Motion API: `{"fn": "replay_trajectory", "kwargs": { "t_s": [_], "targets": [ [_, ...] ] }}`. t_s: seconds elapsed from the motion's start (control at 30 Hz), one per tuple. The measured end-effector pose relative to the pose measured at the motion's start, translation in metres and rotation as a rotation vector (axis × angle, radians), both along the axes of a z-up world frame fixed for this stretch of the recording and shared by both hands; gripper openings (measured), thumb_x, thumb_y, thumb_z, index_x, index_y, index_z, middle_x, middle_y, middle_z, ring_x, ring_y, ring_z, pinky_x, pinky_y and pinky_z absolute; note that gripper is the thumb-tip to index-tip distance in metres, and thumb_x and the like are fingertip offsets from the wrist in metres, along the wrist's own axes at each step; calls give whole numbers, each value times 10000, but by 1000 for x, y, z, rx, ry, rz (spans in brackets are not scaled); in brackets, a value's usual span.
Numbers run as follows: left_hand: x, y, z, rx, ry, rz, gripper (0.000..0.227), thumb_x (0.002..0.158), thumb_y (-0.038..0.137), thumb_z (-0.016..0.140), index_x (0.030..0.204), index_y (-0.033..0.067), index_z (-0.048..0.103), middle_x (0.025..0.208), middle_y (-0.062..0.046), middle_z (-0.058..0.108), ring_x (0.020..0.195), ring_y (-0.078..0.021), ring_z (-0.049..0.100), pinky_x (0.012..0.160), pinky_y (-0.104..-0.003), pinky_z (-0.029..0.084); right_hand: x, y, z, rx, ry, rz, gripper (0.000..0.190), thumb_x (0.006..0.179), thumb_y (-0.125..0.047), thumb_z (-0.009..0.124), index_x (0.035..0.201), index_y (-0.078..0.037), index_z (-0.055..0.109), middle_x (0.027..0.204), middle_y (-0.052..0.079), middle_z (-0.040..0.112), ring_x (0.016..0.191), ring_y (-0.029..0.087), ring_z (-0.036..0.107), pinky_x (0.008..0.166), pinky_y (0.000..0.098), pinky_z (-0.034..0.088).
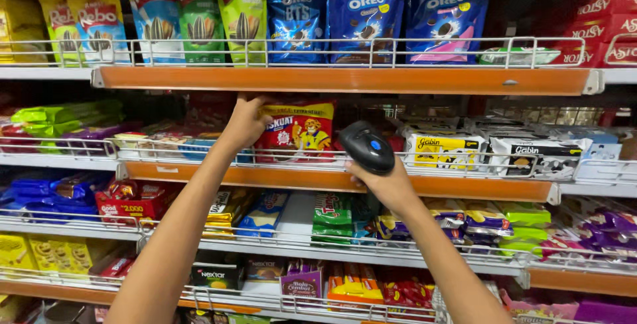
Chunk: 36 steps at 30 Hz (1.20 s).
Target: The person scans snacks from a box using a handheld scanner and places them onto the supermarket shelves.
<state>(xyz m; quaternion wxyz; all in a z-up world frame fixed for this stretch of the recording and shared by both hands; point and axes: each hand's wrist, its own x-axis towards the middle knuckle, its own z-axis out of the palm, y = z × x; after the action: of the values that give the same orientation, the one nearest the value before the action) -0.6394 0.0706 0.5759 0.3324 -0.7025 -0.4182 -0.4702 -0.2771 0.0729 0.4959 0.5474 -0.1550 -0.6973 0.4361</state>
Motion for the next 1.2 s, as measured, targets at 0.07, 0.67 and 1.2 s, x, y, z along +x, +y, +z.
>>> {"fn": "replay_trajectory", "kwargs": {
  "t_s": [0.07,0.67,1.2],
  "targets": [
    [-24,26,-7,-29,-29,73,456,760,-18,748,1208,60,716,1349,-338,523,1275,-487,498,1103,-448,429,-17,-4,2,18,-62,18,258,822,-195,830,981,-44,693,813,25,717,695,110,672,657,283,566],
    [33,-11,2,-711,-90,474,1429,574,439,960,1647,266,32,1655,-266,-163,1449,-598,201,1179,-526,325,-68,-23,4,50,-146,-63,474,766,-231,861,1112,-84,572,884,33,721,718,127,688,659,295,585],
    [286,-72,-208,-227,-429,-370,217,928,-57,583,1118,36,633,1187,-136,522,938,-226,628,863,-339,549,106,-57,-130,172,11,-489,534,834,-129,863,1246,-11,545,1130,60,710,1021,116,683,916,266,548]
  ]
}}
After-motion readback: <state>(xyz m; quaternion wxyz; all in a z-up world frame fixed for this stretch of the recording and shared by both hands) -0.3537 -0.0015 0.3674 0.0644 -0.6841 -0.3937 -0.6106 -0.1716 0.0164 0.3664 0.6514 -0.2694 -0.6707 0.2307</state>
